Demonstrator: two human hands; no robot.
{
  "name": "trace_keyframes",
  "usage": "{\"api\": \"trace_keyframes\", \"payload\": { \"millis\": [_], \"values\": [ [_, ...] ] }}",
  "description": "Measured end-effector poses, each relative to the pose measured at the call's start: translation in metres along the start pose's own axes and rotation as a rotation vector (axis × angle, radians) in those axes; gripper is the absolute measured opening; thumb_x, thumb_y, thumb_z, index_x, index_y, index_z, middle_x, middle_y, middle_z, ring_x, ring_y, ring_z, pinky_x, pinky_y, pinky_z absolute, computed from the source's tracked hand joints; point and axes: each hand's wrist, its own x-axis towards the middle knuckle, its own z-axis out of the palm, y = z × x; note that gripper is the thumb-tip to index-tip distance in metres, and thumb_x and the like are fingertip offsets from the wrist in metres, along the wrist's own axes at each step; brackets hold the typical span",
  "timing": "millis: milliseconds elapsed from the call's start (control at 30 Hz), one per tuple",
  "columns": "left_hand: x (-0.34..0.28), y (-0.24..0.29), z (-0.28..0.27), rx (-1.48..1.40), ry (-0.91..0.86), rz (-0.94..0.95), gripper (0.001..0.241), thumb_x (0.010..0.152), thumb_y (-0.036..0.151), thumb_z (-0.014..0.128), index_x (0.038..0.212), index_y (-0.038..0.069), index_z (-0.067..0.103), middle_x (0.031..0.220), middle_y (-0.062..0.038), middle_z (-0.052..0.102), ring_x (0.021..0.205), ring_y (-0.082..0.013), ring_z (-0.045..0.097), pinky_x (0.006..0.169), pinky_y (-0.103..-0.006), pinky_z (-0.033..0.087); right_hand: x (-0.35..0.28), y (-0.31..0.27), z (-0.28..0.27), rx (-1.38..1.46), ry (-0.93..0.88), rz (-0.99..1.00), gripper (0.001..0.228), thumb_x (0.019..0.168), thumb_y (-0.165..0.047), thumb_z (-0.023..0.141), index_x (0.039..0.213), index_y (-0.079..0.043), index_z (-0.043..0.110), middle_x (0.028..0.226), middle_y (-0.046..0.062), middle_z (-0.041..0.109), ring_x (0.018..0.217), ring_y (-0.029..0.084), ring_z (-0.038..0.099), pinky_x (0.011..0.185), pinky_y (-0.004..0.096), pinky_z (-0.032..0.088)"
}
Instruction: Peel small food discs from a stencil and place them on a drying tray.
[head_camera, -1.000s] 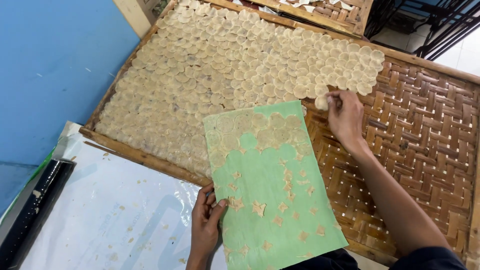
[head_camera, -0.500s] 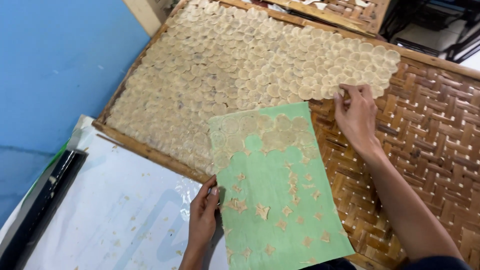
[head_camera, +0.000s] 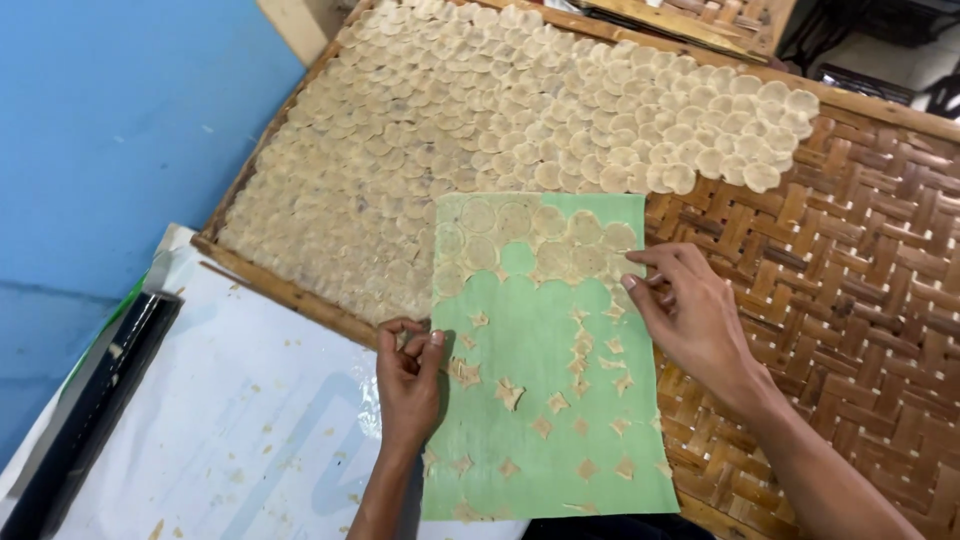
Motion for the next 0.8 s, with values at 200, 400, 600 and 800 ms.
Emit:
{"api": "trace_keyframes", "payload": {
  "millis": [200,400,600,800],
  "values": [
    [0.003,-0.008,-0.011,0.056,-0.073,-0.019,0.009,0.094,0.005,0.068,0.098,-0.002,0.071,0.082,-0.006,0.069,0.071,-0.0129,0.057,0.067,-0.0261,0.05,0.002,0.025,0.005,-0.055,0.004,0.04,0.032,0.095,-0.018,0.067,0.119,0.003,0.068,0.111,0.013,0.066,0.081,0.021,0.068,0.067,0.032,0.06],
    [0.006,0.004,-0.012,0.053,-0.09,-0.055,0.031,0.099,0.01,0.056,0.128,0.003,0.063,0.09,-0.005,0.066,0.068,-0.0098,0.049,0.061,-0.0236,0.039,0.007,0.019,0.007,-0.171,0.052,0.01,0.023,0.096,-0.007,0.065,0.115,0.003,0.073,0.104,0.012,0.07,0.064,0.017,0.06,0.053,0.028,0.053],
    [0.009,-0.004,-0.016,-0.048,-0.119,-0.154,0.047,0.099,0.007,0.053,0.145,-0.001,0.057,0.096,-0.008,0.069,0.069,-0.0087,0.052,0.061,-0.0201,0.038,0.007,0.031,0.028,-0.406,0.185,-0.103,0.016,0.093,-0.007,0.072,0.105,0.001,0.078,0.096,0.008,0.07,0.074,0.018,0.063,0.064,0.031,0.056],
    [0.006,-0.001,-0.015,-0.055,-0.101,-0.175,0.044,0.097,0.007,0.055,0.141,-0.002,0.06,0.095,-0.009,0.071,0.069,-0.0088,0.052,0.06,-0.0199,0.037,0.021,0.042,0.027,-0.084,-0.031,0.31,0.016,0.095,-0.014,0.069,0.103,0.0,0.068,0.099,0.009,0.064,0.084,0.018,0.063,0.074,0.035,0.058]
  ]
}}
